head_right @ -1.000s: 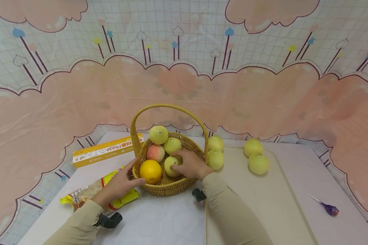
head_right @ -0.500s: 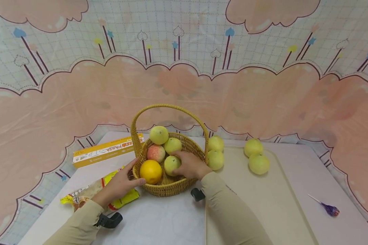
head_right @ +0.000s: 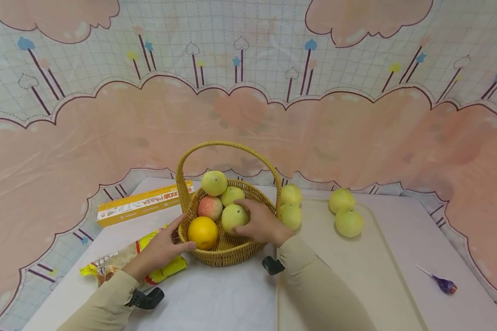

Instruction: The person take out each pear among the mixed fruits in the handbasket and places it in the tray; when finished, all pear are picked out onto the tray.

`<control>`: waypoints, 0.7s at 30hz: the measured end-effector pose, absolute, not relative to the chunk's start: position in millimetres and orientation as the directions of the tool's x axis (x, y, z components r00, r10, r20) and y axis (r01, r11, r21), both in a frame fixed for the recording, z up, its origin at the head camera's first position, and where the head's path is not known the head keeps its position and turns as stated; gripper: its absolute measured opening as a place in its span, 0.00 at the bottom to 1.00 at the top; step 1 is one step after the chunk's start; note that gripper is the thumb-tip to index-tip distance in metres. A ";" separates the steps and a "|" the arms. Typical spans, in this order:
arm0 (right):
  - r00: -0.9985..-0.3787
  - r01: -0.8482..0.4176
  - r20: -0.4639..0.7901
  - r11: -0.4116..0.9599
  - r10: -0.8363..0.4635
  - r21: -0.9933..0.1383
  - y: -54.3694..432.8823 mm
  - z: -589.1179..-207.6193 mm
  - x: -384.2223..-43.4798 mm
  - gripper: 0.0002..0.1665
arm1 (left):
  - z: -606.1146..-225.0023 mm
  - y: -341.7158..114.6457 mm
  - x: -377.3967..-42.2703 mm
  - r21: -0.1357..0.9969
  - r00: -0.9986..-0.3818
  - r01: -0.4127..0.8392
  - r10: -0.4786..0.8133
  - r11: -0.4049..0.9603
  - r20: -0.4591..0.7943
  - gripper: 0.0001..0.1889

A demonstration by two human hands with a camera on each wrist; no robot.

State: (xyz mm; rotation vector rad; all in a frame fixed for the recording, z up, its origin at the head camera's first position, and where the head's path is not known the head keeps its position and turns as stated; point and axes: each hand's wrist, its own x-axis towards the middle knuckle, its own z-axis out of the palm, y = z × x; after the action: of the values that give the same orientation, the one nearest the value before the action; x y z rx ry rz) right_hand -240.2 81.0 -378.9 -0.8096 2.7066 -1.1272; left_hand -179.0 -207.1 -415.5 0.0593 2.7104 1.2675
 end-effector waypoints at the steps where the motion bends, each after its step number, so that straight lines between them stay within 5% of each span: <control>1: -0.851 -0.442 0.118 0.577 -0.512 -0.687 83.6 -375.9 -238.0 0.41 | -415.7 -207.0 -179.2 0.765 -0.988 -0.027 0.098 0.644 -0.118 0.54; 21: -0.787 -0.571 0.254 0.508 -0.562 -0.645 150.5 -348.7 -192.7 0.37 | -414.4 -207.0 -178.5 0.764 -0.987 -0.014 0.114 0.645 -0.115 0.54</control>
State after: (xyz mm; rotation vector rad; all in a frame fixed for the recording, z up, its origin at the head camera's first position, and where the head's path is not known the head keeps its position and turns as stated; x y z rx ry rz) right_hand -192.7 150.5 -348.7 -1.0287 2.7385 -1.1779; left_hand -178.5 -207.0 -414.4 0.0829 2.7083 1.2601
